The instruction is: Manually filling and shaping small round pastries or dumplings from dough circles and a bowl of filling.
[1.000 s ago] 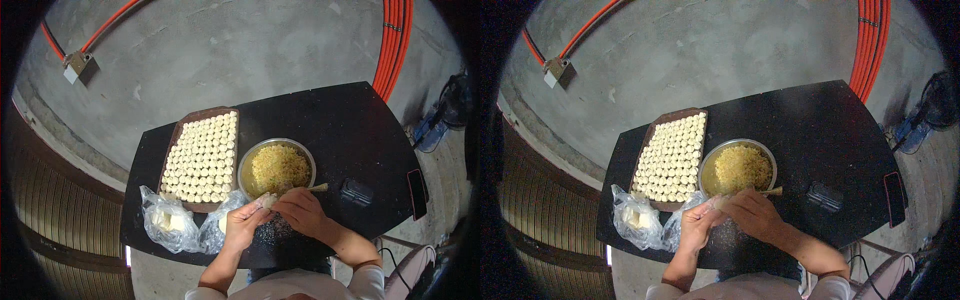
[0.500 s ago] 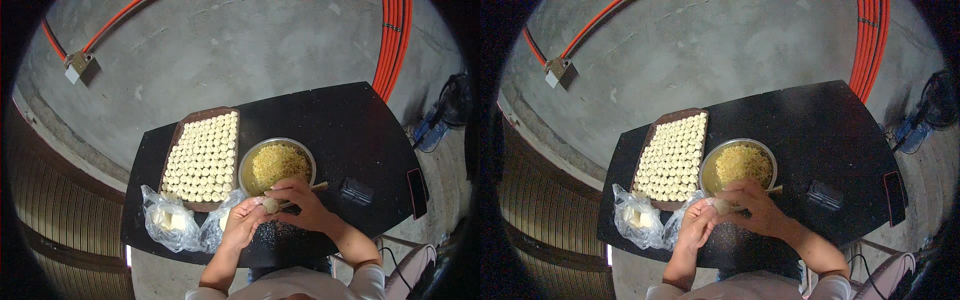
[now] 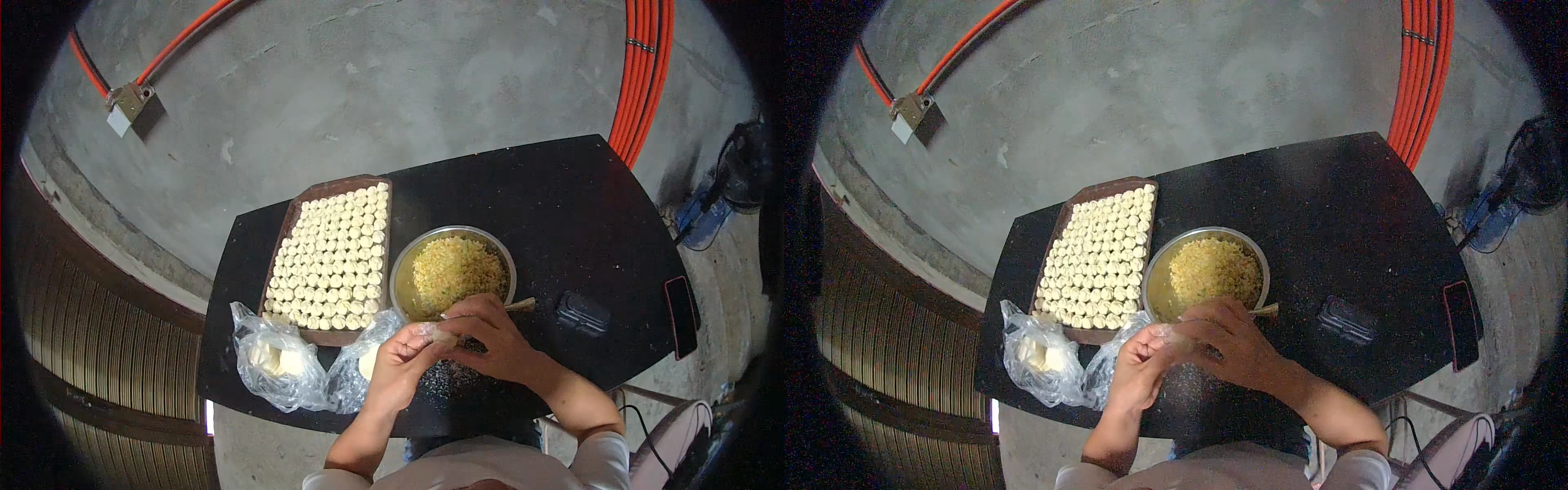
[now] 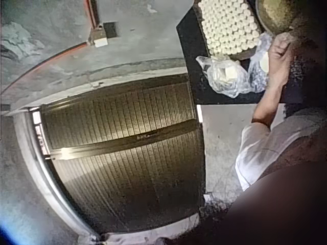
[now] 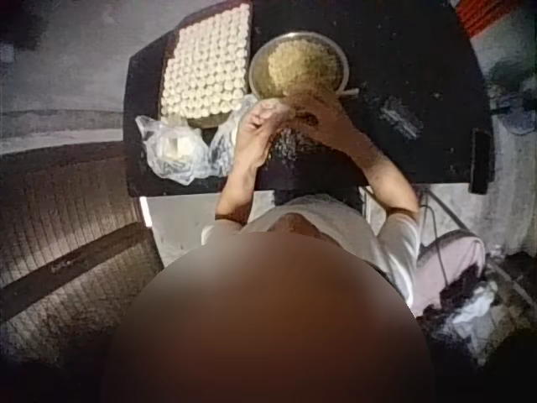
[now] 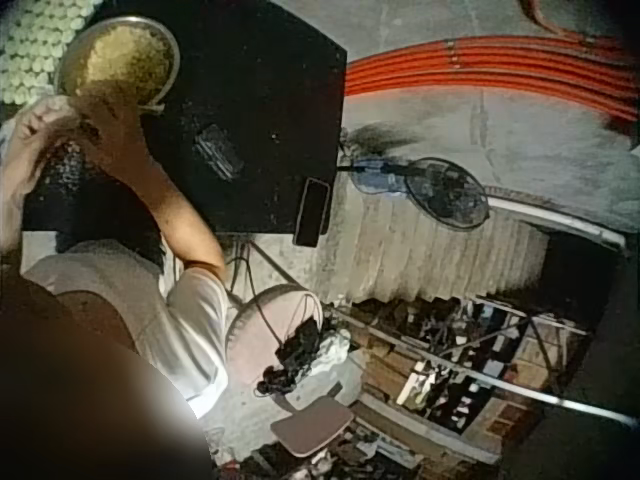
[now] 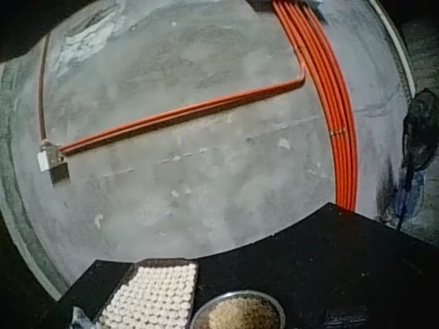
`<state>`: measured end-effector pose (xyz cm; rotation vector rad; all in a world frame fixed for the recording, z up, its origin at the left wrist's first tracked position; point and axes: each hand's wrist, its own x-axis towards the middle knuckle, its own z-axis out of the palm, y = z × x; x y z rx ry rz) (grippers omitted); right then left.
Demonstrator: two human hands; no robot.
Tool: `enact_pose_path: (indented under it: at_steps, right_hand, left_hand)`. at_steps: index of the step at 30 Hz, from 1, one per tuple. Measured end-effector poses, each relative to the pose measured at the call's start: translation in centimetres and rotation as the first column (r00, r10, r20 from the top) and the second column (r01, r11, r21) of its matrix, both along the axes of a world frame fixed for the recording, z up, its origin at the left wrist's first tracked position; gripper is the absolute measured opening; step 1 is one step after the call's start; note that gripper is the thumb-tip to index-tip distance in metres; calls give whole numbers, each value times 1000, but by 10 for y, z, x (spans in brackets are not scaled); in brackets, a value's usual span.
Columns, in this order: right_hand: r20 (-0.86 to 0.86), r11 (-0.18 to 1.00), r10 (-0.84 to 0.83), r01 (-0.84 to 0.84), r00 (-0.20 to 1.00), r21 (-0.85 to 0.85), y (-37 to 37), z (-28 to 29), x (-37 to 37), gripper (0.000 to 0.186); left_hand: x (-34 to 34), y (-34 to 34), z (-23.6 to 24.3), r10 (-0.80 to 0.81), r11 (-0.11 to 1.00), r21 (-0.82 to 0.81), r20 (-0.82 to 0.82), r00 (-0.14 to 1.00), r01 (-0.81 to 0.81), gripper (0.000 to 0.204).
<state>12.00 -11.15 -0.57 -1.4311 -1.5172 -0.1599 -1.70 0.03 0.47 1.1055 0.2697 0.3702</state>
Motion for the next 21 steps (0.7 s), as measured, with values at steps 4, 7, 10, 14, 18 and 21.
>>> enact_pose_path:
  at_steps: [4,7,10,14,18,21]
  right_hand:
    - [-12,1000,-1,1,1000,-11,0,0,0,40]
    - [39,1000,-21,22,999,-4,0,1,-1,43]
    - [67,999,-39,39,997,-2,0,-1,-1,43]
    - [26,1000,-16,17,1000,-17,0,0,-1,46]
    - [-50,998,12,-16,999,-67,1,6,-2,46]
    - [-38,998,29,-31,999,-58,0,5,0,43]
  left_hand:
    - [1,-4,4,37,997,65,2,999,-37,23]
    - [1,-4,1,48,989,141,-20,999,-45,23]
    - [2,-6,3,97,991,93,-51,994,-92,25]
    - [0,-2,-1,56,994,100,-42,998,-52,23]
    - [1,-1,2,13,1000,27,-40,999,-12,22]
    - [1,-1,2,-13,1000,6,-66,998,13,22]
